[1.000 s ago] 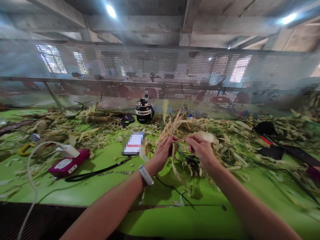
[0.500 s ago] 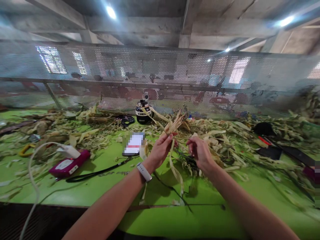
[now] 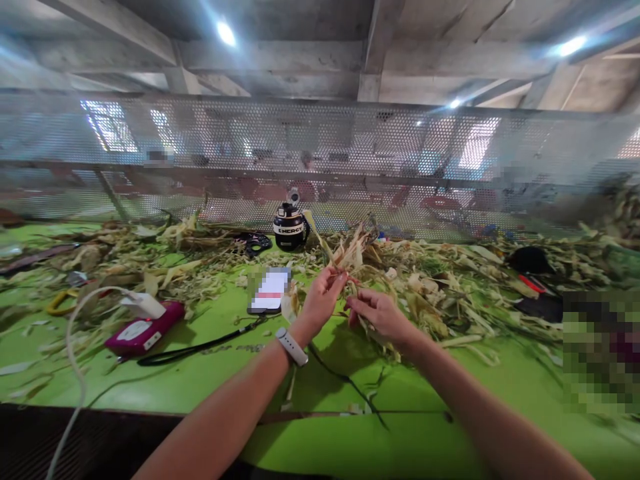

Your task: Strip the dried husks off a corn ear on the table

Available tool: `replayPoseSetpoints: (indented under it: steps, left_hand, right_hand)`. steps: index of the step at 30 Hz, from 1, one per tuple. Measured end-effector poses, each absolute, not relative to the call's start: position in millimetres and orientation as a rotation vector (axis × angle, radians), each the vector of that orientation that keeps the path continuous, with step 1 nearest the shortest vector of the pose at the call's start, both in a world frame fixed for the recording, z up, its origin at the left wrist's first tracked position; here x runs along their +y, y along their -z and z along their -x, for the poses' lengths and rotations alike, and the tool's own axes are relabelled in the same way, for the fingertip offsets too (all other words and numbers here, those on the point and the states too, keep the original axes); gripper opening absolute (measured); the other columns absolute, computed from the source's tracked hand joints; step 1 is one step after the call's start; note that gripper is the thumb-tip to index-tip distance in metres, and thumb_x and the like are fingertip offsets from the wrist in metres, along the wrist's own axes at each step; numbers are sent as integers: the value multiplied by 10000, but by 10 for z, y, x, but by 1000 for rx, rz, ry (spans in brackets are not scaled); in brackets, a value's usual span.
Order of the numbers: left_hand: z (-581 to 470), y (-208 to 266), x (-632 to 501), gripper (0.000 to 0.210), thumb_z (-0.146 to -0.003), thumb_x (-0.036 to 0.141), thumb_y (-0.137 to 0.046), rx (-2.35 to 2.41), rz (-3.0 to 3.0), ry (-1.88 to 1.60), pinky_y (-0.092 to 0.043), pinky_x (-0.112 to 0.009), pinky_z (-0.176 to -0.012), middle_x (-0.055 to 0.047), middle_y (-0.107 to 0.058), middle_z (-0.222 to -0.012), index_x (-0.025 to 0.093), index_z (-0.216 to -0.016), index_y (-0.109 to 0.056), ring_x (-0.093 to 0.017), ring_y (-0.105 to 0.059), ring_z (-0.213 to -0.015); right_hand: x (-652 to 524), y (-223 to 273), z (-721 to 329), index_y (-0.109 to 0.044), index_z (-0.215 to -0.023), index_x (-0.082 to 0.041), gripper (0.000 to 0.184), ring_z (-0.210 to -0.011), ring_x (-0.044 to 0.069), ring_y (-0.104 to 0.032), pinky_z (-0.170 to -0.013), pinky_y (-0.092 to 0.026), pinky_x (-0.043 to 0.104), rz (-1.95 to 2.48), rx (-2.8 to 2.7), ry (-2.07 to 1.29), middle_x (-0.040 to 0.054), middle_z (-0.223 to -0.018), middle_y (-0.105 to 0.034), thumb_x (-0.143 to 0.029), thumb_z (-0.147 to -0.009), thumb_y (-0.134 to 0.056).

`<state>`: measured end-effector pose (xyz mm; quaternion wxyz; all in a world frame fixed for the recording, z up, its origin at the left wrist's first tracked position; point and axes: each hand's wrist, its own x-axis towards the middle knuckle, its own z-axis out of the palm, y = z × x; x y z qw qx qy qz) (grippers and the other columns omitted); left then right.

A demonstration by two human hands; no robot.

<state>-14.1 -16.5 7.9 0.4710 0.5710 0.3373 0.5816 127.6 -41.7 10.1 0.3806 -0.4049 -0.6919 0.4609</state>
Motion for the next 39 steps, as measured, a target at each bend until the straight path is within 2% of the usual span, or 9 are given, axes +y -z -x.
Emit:
replayPoseSetpoints:
  steps: [4,8,11,15,18,25,30,34,39]
  left_hand:
    - [166,-67,-121,250,-750,359,-573,918,-1458,-1427,-434,-269,-756,-55,-678,-850,128,-830,-629,-154,-583,-796]
    - [215,-72,-93,272,-752,371,-570,1083,-1566,-1419,-419,-259,-746,-37,-679,-808,129,-814,-676,-145,-569,-773]
    - [237,-89,-99,274,-740,382,-580,1262,-1608,-1440,-413,-242,-673,-24,-660,-747,129,-765,-682,-133,-550,-708]
    - [230,-89,-122,280,-738,403,-574,1299,-1611,-1410,-393,-223,-538,5,-598,-599,137,-690,-645,-112,-522,-556]
    - [212,-60,-138,293,-765,408,-533,1232,-1546,-1304,-400,-221,-479,17,-572,-528,147,-648,-597,-108,-524,-456]
    - [190,18,-133,270,-757,387,-529,1240,-1666,-1248,-394,-218,-498,-13,-635,-593,146,-664,-605,-120,-540,-512]
    - [191,39,-112,253,-721,377,-560,1124,-1553,-1213,-394,-240,-549,-21,-621,-599,145,-630,-603,-138,-531,-566]
    - [193,66,-87,265,-679,395,-605,1112,-1535,-1164,-334,-239,-493,12,-527,-518,145,-594,-583,-117,-441,-503]
    - [228,-7,-72,298,-689,422,-604,1038,-1613,-1166,-364,-246,-547,14,-525,-540,148,-575,-578,-114,-447,-534]
  right_hand:
    - [-394,-92,-1321,-555,-695,-179,344,-526,121,-525,-546,-408,238,1067,-1941,-742,-1,-570,-580,-443,-876,-432]
    - [-435,-143,-1358,-636,-883,-180,292,-767,184,-623,-701,-453,279,1123,-2134,-112,81,-837,-681,-331,-912,-388]
    - [-465,-174,-1371,-635,-991,-184,287,-854,196,-638,-731,-461,281,1216,-2159,96,93,-961,-691,-297,-920,-381]
    - [-480,-182,-1382,-630,-1041,-212,279,-832,174,-643,-705,-453,252,1253,-2200,142,65,-1007,-692,-317,-916,-403]
    - [-466,-177,-1392,-646,-990,-233,267,-777,151,-634,-663,-422,228,1239,-2331,102,41,-925,-704,-280,-919,-393]
    - [-461,-157,-1365,-632,-815,-186,268,-670,135,-553,-580,-325,235,1072,-2594,211,42,-731,-639,-239,-920,-391]
    - [-488,-205,-1341,-655,-816,-192,185,-811,193,-511,-667,-342,298,996,-2584,446,84,-866,-612,-232,-879,-486]
    - [-463,-182,-1340,-657,-852,-209,172,-953,227,-481,-814,-355,360,959,-2532,426,93,-1063,-595,-248,-878,-492]
    - [-362,-107,-1386,-617,-888,-167,251,-978,226,-486,-878,-371,361,1010,-2423,409,120,-1074,-584,-327,-913,-425]
